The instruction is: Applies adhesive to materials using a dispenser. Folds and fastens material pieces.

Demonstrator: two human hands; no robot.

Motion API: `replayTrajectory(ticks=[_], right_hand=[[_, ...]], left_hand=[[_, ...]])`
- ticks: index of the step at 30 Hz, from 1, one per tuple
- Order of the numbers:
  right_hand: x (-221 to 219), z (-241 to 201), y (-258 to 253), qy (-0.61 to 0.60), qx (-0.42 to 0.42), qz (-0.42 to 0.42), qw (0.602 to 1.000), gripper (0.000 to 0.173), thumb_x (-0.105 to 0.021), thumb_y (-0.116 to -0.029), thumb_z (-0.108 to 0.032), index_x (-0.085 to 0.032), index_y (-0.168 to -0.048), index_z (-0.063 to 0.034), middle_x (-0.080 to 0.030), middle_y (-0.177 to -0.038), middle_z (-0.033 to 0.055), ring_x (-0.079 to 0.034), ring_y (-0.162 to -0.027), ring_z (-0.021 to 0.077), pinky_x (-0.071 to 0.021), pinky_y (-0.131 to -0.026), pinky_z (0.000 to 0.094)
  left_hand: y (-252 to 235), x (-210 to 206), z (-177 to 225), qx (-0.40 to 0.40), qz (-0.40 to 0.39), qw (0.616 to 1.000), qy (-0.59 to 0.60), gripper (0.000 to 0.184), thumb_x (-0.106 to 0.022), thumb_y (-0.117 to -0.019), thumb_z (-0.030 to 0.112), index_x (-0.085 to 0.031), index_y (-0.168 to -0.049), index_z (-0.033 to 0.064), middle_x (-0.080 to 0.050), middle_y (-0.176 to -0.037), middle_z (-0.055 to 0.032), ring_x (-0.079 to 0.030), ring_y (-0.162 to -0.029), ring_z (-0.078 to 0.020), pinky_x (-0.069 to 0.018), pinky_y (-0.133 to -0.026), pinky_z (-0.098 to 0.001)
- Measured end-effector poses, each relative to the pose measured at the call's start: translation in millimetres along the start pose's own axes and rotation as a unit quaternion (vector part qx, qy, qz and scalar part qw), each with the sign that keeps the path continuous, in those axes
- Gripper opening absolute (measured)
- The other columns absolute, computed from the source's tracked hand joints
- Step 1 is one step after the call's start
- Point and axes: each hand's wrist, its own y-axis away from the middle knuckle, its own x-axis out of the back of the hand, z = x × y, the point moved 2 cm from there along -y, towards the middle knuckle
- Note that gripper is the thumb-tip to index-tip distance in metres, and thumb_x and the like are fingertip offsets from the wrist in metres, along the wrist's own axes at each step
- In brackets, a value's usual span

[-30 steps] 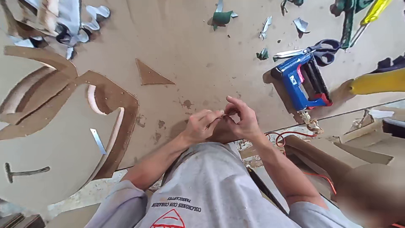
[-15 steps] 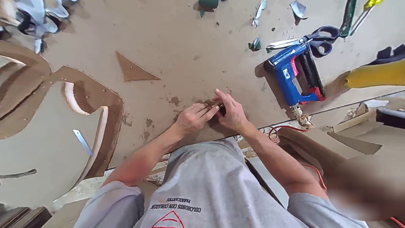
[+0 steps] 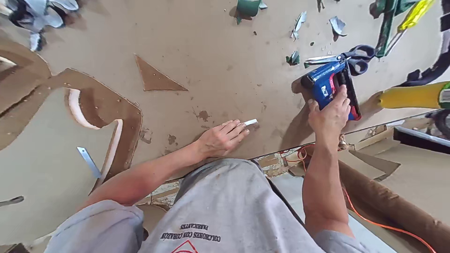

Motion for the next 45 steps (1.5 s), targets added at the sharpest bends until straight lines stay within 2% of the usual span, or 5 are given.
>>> replayTrajectory(ticks=[6, 10, 15, 25, 45], right_hand=[[50, -22, 18, 0.010, -0.008, -0.066, 0.998, 0.065, -0.065, -0.0874, -0.037, -0.053, -0.145, -0.0093, -0.067, -0.114, 0.0304, -0.065, -0.105, 0.0509, -0.0459, -0.083, 0.0742], [80, -42, 115, -0.112, 0.043, -0.095, 0.988, 0.049, -0.064, -0.0946, -0.047, -0.069, -0.110, -0.0010, -0.072, -0.086, 0.0088, -0.071, -0.074, 0.0176, -0.0609, -0.068, 0.0446], [49, -75, 207, -0.151, 0.026, -0.135, 0.979, 0.033, -0.068, -0.0892, -0.041, -0.072, -0.095, -0.0090, -0.070, -0.075, -0.0032, -0.067, -0.066, 0.0047, -0.0581, -0.060, 0.0324], [23, -83, 214, -0.156, 0.040, -0.129, 0.979, 0.030, -0.067, -0.0891, -0.040, -0.070, -0.092, -0.0102, -0.069, -0.072, -0.0046, -0.065, -0.065, 0.0018, -0.0553, -0.058, 0.0278], [39, -111, 202, -0.083, 0.024, -0.206, 0.975, 0.026, -0.064, -0.0892, -0.037, -0.070, -0.096, -0.0130, -0.067, -0.072, -0.0065, -0.064, -0.063, 0.0009, -0.0533, -0.055, 0.0267]], left_hand=[[3, -1, -4, -0.016, -0.012, 1.000, -0.007, 0.041, -0.039, -0.1099, 0.022, -0.057, -0.140, 0.0015, -0.058, -0.147, -0.0188, -0.056, -0.137, -0.0351, -0.0451, -0.115, -0.0456], [7, -3, -6, -0.017, 0.002, 1.000, 0.013, 0.044, -0.038, -0.1103, 0.026, -0.058, -0.140, 0.0005, -0.058, -0.148, -0.0171, -0.055, -0.137, -0.0326, -0.0436, -0.116, -0.0440], [8, -7, -3, 0.001, 0.027, 0.999, 0.035, 0.043, -0.039, -0.1106, 0.026, -0.056, -0.142, 0.0017, -0.058, -0.147, -0.0171, -0.055, -0.138, -0.0330, -0.0435, -0.116, -0.0437], [6, -2, -4, -0.003, 0.012, 0.999, 0.031, 0.030, -0.039, -0.1083, 0.011, -0.061, -0.126, 0.0000, -0.060, -0.145, -0.0191, -0.058, -0.135, -0.0335, -0.0458, -0.114, -0.0435], [4, 3, 1, 0.041, 0.006, 0.997, 0.068, 0.027, -0.040, -0.1080, 0.010, -0.063, -0.120, 0.0001, -0.062, -0.142, -0.0180, -0.059, -0.134, -0.0329, -0.0467, -0.113, -0.0423]])
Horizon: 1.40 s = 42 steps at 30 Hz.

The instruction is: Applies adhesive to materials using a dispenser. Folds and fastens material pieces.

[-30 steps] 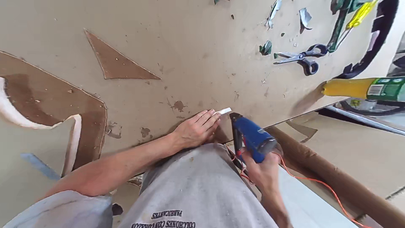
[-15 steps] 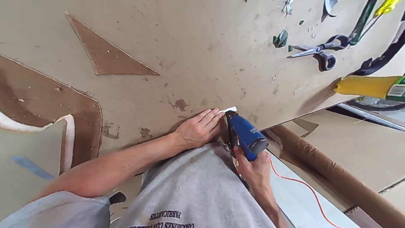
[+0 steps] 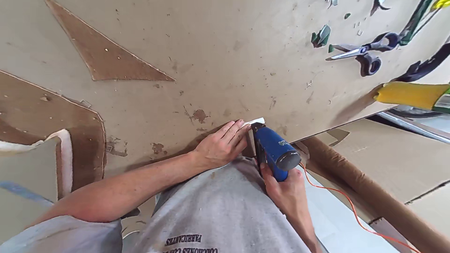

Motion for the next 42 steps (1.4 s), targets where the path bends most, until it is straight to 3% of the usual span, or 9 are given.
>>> replayTrajectory(ticks=[12, 18, 20, 24, 29, 34, 36, 38, 42], right_hand=[[35, 21, 15, -0.115, -0.057, 0.074, 0.989, 0.029, -0.066, -0.0939, -0.034, -0.068, -0.099, -0.0061, -0.070, -0.072, -0.0040, -0.067, -0.059, 0.0067, -0.0601, -0.054, 0.0303], [37, 59, 13, -0.056, -0.098, 0.072, 0.991, 0.047, -0.063, -0.0915, -0.046, -0.064, -0.119, -0.0077, -0.068, -0.078, -0.0017, -0.067, -0.061, 0.0103, -0.0592, -0.057, 0.0374], [27, 65, 19, -0.069, -0.085, 0.071, 0.991, 0.043, -0.065, -0.0903, -0.047, -0.066, -0.111, -0.0088, -0.069, -0.076, -0.0018, -0.067, -0.061, 0.0100, -0.0589, -0.057, 0.0377], [12, 75, 32, -0.092, -0.050, 0.076, 0.992, 0.043, -0.067, -0.0875, -0.049, -0.070, -0.108, -0.0115, -0.070, -0.078, -0.0026, -0.067, -0.066, 0.0080, -0.0571, -0.059, 0.0368], [2, 90, 46, -0.096, -0.037, 0.093, 0.990, 0.062, -0.070, -0.0851, -0.048, -0.065, -0.134, -0.0098, -0.073, -0.082, -0.0010, -0.067, -0.067, 0.0093, -0.0566, -0.059, 0.0382], [-7, 108, 55, -0.107, -0.058, 0.104, 0.987, 0.061, -0.071, -0.0846, -0.049, -0.066, -0.132, -0.0114, -0.072, -0.081, -0.0007, -0.067, -0.067, 0.0115, -0.0561, -0.060, 0.0409], [-9, 112, 55, -0.111, -0.056, 0.106, 0.987, 0.060, -0.070, -0.0850, -0.049, -0.066, -0.131, -0.0107, -0.072, -0.081, -0.0005, -0.068, -0.067, 0.0118, -0.0563, -0.060, 0.0409], [-10, 114, 56, -0.114, -0.051, 0.106, 0.987, 0.060, -0.070, -0.0851, -0.049, -0.066, -0.131, -0.0110, -0.072, -0.081, -0.0004, -0.067, -0.067, 0.0119, -0.0562, -0.060, 0.0403], [-14, 117, 59, -0.118, -0.031, 0.112, 0.986, 0.060, -0.071, -0.0850, -0.049, -0.066, -0.132, -0.0117, -0.073, -0.081, -0.0015, -0.067, -0.066, 0.0094, -0.0563, -0.059, 0.0375]], left_hand=[[-7, 4, 1, 0.007, 0.003, 1.000, 0.002, 0.028, -0.042, -0.1071, 0.014, -0.065, -0.117, 0.0003, -0.065, -0.139, -0.0173, -0.062, -0.130, -0.0330, -0.0501, -0.109, -0.0436], [-22, 23, 15, 0.108, 0.010, 0.987, 0.117, 0.048, -0.045, -0.1022, 0.006, -0.050, -0.149, 0.0112, -0.068, -0.133, -0.0157, -0.075, -0.095, -0.0301, -0.0618, -0.073, -0.0417], [-23, 27, 16, 0.144, -0.003, 0.973, 0.181, 0.048, -0.042, -0.1053, 0.012, -0.045, -0.153, 0.0095, -0.073, -0.123, -0.0124, -0.074, -0.077, -0.0270, -0.0606, -0.065, -0.0438], [-27, 24, 9, 0.148, -0.009, 0.967, 0.208, 0.046, -0.046, -0.1052, 0.015, -0.048, -0.151, 0.0082, -0.077, -0.117, -0.0044, -0.075, -0.080, -0.0182, -0.0613, -0.071, -0.0404], [-48, 16, 14, 0.035, -0.043, 0.992, 0.109, 0.048, -0.054, -0.0995, 0.009, -0.054, -0.148, 0.0085, -0.072, -0.085, -0.0115, -0.070, -0.070, -0.0270, -0.0585, -0.064, -0.0420], [-53, 10, 20, 0.072, -0.059, 0.988, 0.126, 0.059, -0.066, -0.0946, 0.010, -0.048, -0.151, 0.0074, -0.067, -0.100, -0.0155, -0.069, -0.077, -0.0273, -0.0599, -0.066, -0.0427], [-58, 13, 20, 0.010, -0.053, 0.995, 0.083, 0.059, -0.067, -0.0928, 0.008, -0.051, -0.149, 0.0111, -0.068, -0.123, -0.0101, -0.066, -0.112, -0.0260, -0.0569, -0.092, -0.0431], [-65, 16, 17, -0.088, -0.096, 0.990, 0.050, 0.060, -0.061, -0.0924, 0.005, -0.052, -0.150, 0.0181, -0.056, -0.152, -0.0027, -0.041, -0.149, -0.0270, -0.0337, -0.121, -0.0516], [-71, 17, -3, -0.117, -0.173, 0.976, 0.062, 0.044, -0.053, -0.1040, 0.020, -0.054, -0.148, 0.0163, -0.070, -0.131, -0.0024, -0.058, -0.134, -0.0211, -0.0364, -0.121, -0.0459]])
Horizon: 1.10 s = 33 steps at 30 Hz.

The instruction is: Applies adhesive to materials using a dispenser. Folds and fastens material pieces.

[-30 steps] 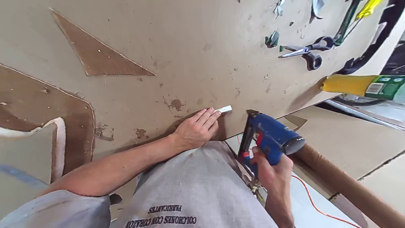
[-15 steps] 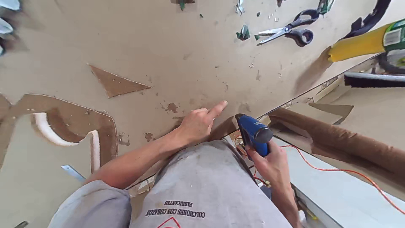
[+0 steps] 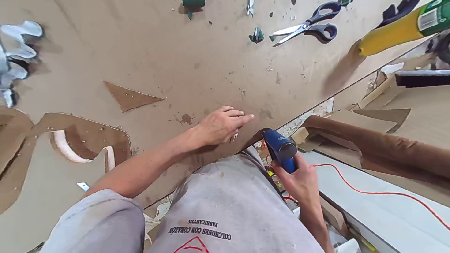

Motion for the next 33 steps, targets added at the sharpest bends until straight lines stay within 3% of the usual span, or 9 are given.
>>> replayTrajectory(ticks=[2, 7, 10, 14, 19, 22, 26, 29, 33], right_hand=[[-1, 2, 2, -0.005, 0.007, 0.001, 1.000, 0.058, -0.070, -0.0854, -0.049, -0.067, -0.129, -0.0114, -0.073, -0.081, -0.0019, -0.067, -0.066, 0.0086, -0.0565, -0.060, 0.0370], [-5, 4, 1, -0.025, 0.007, 0.002, 1.000, 0.050, -0.072, -0.0841, -0.049, -0.070, -0.118, -0.0119, -0.072, -0.082, -0.0033, -0.067, -0.069, 0.0055, -0.0570, -0.062, 0.0335], [2, -6, -6, -0.022, 0.006, 0.018, 1.000, 0.047, -0.073, -0.0851, -0.044, -0.069, -0.116, -0.0086, -0.072, -0.083, -0.0017, -0.068, -0.071, 0.0059, -0.0585, -0.063, 0.0326], [7, -37, -42, 0.100, 0.030, 0.047, 0.993, 0.058, -0.062, -0.0934, -0.045, -0.060, -0.134, -0.0032, -0.072, -0.094, 0.0119, -0.069, -0.078, 0.0243, -0.0552, -0.066, 0.0492], [-17, -59, -110, 0.164, 0.146, 0.045, 0.975, 0.067, -0.060, -0.0958, -0.035, -0.044, -0.153, -0.0054, -0.068, -0.122, 0.0222, -0.067, -0.109, 0.0408, -0.0529, -0.089, 0.0607], [-15, -98, -96, 0.031, 0.294, 0.002, 0.955, 0.060, -0.065, -0.0932, -0.022, -0.049, -0.149, -0.0048, -0.067, -0.130, 0.0138, -0.065, -0.116, 0.0269, -0.0563, -0.094, 0.0454], [-22, -133, -61, -0.278, 0.403, -0.144, 0.860, 0.063, -0.073, -0.0881, -0.008, -0.047, -0.145, -0.0085, -0.071, -0.118, 0.0084, -0.070, -0.104, 0.0174, -0.0621, -0.090, 0.0345], [-25, -143, -54, -0.309, 0.432, -0.123, 0.838, 0.064, -0.076, -0.0891, -0.007, -0.047, -0.146, -0.0137, -0.073, -0.108, 0.0011, -0.071, -0.097, 0.0106, -0.0617, -0.088, 0.0276], [-24, -147, -43, -0.282, 0.460, -0.095, 0.837, 0.062, -0.076, -0.0889, -0.008, -0.048, -0.144, -0.0142, -0.072, -0.105, 0.0013, -0.070, -0.095, 0.0101, -0.0602, -0.087, 0.0257]], left_hand=[[12, 1, -4, 0.027, 0.036, 0.999, 0.012, 0.043, -0.049, -0.1071, 0.025, -0.053, -0.148, 0.0132, -0.071, -0.129, -0.0031, -0.062, -0.127, -0.0203, -0.0445, -0.113, -0.0417], [35, -19, 3, 0.042, 0.076, 0.996, 0.005, 0.062, -0.055, -0.0877, 0.004, -0.054, -0.148, 0.0150, -0.064, -0.143, -0.0022, -0.046, -0.145, -0.0225, -0.0340, -0.121, -0.0472], [20, -26, 4, 0.047, 0.101, 0.994, 0.021, 0.048, -0.054, -0.0959, 0.004, -0.058, -0.143, 0.0124, -0.066, -0.140, -0.0025, -0.052, -0.140, -0.0207, -0.0346, -0.122, -0.0459], [16, -25, 6, 0.075, 0.167, 0.982, 0.044, 0.049, -0.058, -0.0999, 0.007, -0.051, -0.149, 0.0079, -0.075, -0.113, -0.0056, -0.069, -0.111, -0.0221, -0.0485, -0.108, -0.0415], [51, -9, 35, 0.190, 0.282, 0.921, 0.190, 0.050, -0.063, -0.0996, 0.009, -0.050, -0.147, 0.0024, -0.075, -0.119, -0.0057, -0.071, -0.112, -0.0179, -0.0571, -0.100, -0.0397], [68, 9, 59, 0.183, 0.370, 0.874, 0.256, 0.027, -0.063, -0.0993, 0.006, -0.066, -0.124, -0.0023, -0.075, -0.115, -0.0104, -0.073, -0.108, -0.0171, -0.0602, -0.097, -0.0381], [80, 22, 80, 0.133, 0.437, 0.839, 0.295, 0.054, -0.063, -0.0995, 0.003, -0.042, -0.149, -0.0026, -0.076, -0.113, -0.0093, -0.071, -0.110, -0.0157, -0.0567, -0.103, -0.0379], [87, 29, 91, 0.101, 0.455, 0.836, 0.289, 0.053, -0.063, -0.1009, 0.006, -0.040, -0.149, 0.0052, -0.076, -0.114, -0.0064, -0.070, -0.113, -0.0131, -0.0542, -0.104, -0.0358], [93, 36, 97, 0.076, 0.454, 0.845, 0.272, 0.047, -0.061, -0.1019, 0.007, -0.043, -0.146, 0.0036, -0.076, -0.112, -0.0051, -0.069, -0.111, -0.0120, -0.0541, -0.104, -0.0328]])
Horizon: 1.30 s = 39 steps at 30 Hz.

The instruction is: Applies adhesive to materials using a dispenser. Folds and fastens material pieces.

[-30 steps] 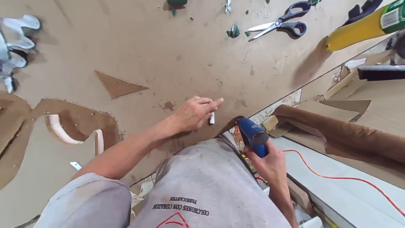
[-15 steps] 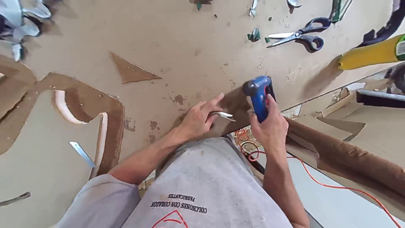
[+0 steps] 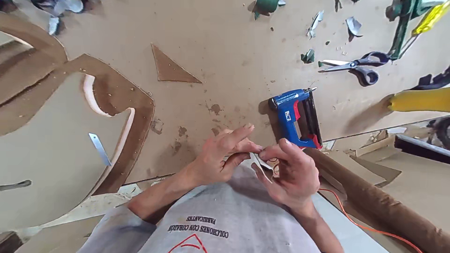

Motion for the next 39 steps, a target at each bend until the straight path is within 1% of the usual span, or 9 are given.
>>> replayTrajectory(ticks=[7, 10, 13, 17, 21, 27, 30, 32, 39], right_hand=[[-9, -1, 4, 0.012, 0.039, 0.041, 0.998, 0.060, -0.075, -0.0864, -0.009, -0.049, -0.140, -0.0176, -0.068, -0.099, 0.0024, -0.067, -0.086, 0.0115, -0.0580, -0.076, 0.0240], [-12, -1, 5, 0.033, 0.071, 0.061, 0.995, 0.052, -0.073, -0.0862, -0.007, -0.054, -0.134, -0.0161, -0.069, -0.098, 0.0035, -0.067, -0.083, 0.0135, -0.0576, -0.071, 0.0253], [-13, 1, 2, 0.036, 0.065, 0.057, 0.996, 0.053, -0.072, -0.0872, -0.007, -0.052, -0.136, -0.0151, -0.070, -0.096, 0.0040, -0.068, -0.081, 0.0128, -0.0580, -0.071, 0.0250], [-12, 2, -1, 0.006, 0.001, 0.030, 1.000, 0.072, -0.075, -0.0871, -0.006, -0.041, -0.149, -0.0197, -0.073, -0.103, -0.0014, -0.071, -0.090, 0.0088, -0.0618, -0.079, 0.0238], [-8, -1, -3, 0.015, -0.023, 0.034, 0.999, 0.074, -0.077, -0.0845, -0.005, -0.041, -0.148, -0.0167, -0.074, -0.099, -0.0008, -0.071, -0.084, 0.0088, -0.0626, -0.075, 0.0231], [-10, -7, -7, 0.031, -0.058, 0.007, 0.998, 0.076, -0.077, -0.0833, -0.007, -0.040, -0.150, -0.0104, -0.074, -0.092, -0.0014, -0.070, -0.080, 0.0051, -0.0611, -0.073, 0.0211], [-11, -5, -4, 0.009, -0.078, 0.000, 0.997, 0.080, -0.077, -0.0833, -0.006, -0.036, -0.152, -0.0063, -0.073, -0.094, -0.0005, -0.070, -0.083, 0.0059, -0.0620, -0.075, 0.0225], [-12, -4, -4, -0.002, -0.082, 0.005, 0.997, 0.081, -0.078, -0.0835, -0.005, -0.035, -0.152, -0.0051, -0.074, -0.096, -0.0005, -0.071, -0.086, 0.0068, -0.0628, -0.078, 0.0241], [-16, 4, -6, 0.010, -0.076, 0.033, 0.997, 0.072, -0.073, -0.0850, -0.003, -0.038, -0.149, -0.0059, -0.074, -0.098, 0.0019, -0.071, -0.090, 0.0088, -0.0617, -0.083, 0.0263]], left_hand=[[-6, 4, 6, -0.008, -0.049, 0.998, -0.034, 0.046, -0.059, -0.1035, 0.011, -0.043, -0.146, 0.0014, -0.076, -0.108, -0.0038, -0.068, -0.105, -0.0080, -0.0520, -0.101, -0.0289], [-7, 3, 7, 0.022, -0.061, 0.998, 0.026, 0.055, -0.062, -0.1009, 0.007, -0.039, -0.150, -0.0007, -0.076, -0.109, -0.0059, -0.069, -0.104, -0.0084, -0.0549, -0.098, -0.0283], [-7, 3, 5, 0.045, -0.041, 0.994, 0.092, 0.065, -0.064, -0.0963, 0.000, -0.033, -0.154, 0.0000, -0.073, -0.117, -0.0071, -0.069, -0.110, -0.0105, -0.0568, -0.101, -0.0300], [-5, 8, 4, 0.078, -0.003, 0.991, 0.108, 0.065, -0.067, -0.0963, 0.003, -0.036, -0.153, 0.0007, -0.075, -0.111, -0.0072, -0.072, -0.106, -0.0133, -0.0590, -0.098, -0.0338], [-9, 12, 5, 0.077, -0.003, 0.990, 0.117, 0.067, -0.071, -0.0934, 0.002, -0.039, -0.152, 0.0031, -0.075, -0.107, -0.0065, -0.072, -0.104, -0.0145, -0.0600, -0.097, -0.0347], [-20, 16, 4, 0.080, -0.072, 0.987, 0.123, 0.065, -0.071, -0.0946, 0.006, -0.038, -0.151, 0.0004, -0.072, -0.101, -0.0049, -0.070, -0.097, -0.0103, -0.0601, -0.092, -0.0315], [-27, 19, 9, 0.123, -0.132, 0.982, 0.055, 0.068, -0.066, -0.0984, 0.010, -0.031, -0.156, 0.0009, -0.072, -0.099, -0.0021, -0.070, -0.096, -0.0075, -0.0602, -0.092, -0.0276], [-27, 17, 12, 0.132, -0.152, 0.979, 0.004, 0.057, -0.060, -0.1025, 0.013, -0.036, -0.153, 0.0020, -0.070, -0.101, -0.0027, -0.068, -0.096, -0.0067, -0.0579, -0.091, -0.0258], [-23, 2, 6, 0.165, -0.114, 0.979, 0.020, 0.042, -0.050, -0.1052, 0.008, -0.042, -0.144, -0.0032, -0.064, -0.102, -0.0047, -0.064, -0.094, -0.0063, -0.0568, -0.087, -0.0227]])
